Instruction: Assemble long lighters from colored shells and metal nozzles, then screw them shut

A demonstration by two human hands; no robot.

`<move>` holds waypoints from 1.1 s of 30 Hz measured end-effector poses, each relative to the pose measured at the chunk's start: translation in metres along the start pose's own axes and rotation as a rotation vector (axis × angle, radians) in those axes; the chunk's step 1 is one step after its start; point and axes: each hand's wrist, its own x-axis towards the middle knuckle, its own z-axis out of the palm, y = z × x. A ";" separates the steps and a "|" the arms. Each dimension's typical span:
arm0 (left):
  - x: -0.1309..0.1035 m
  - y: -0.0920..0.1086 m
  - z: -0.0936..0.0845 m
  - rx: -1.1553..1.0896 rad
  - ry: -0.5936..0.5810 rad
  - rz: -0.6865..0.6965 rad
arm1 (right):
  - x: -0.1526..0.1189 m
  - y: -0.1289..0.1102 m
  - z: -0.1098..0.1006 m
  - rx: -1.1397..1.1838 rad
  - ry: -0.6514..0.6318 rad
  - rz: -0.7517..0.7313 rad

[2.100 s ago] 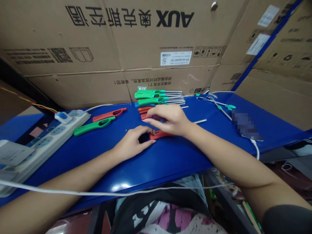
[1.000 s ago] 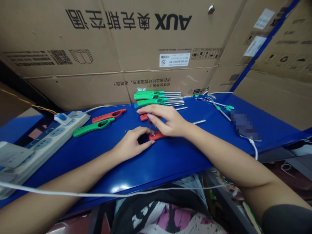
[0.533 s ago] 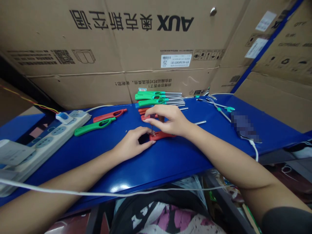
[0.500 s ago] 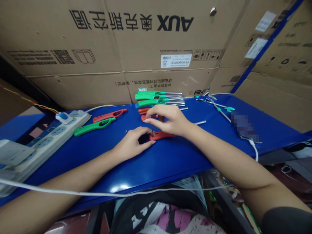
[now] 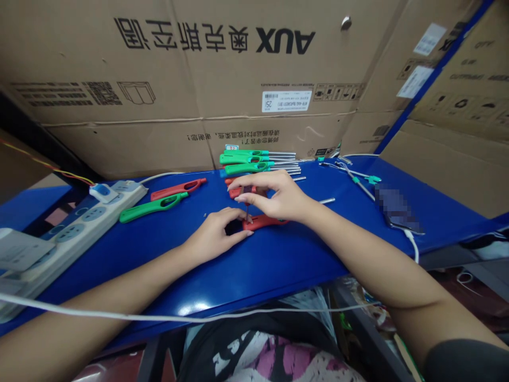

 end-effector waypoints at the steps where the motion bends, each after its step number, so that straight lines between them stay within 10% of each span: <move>1: 0.000 0.000 0.000 -0.004 0.001 -0.002 | 0.000 0.001 0.000 -0.032 0.012 -0.034; 11: 0.000 0.000 0.002 -0.009 0.022 -0.003 | 0.002 -0.004 -0.009 0.026 -0.166 -0.012; 33: 0.001 -0.006 0.005 -0.004 0.061 0.002 | 0.001 -0.018 0.002 -0.107 -0.091 -0.150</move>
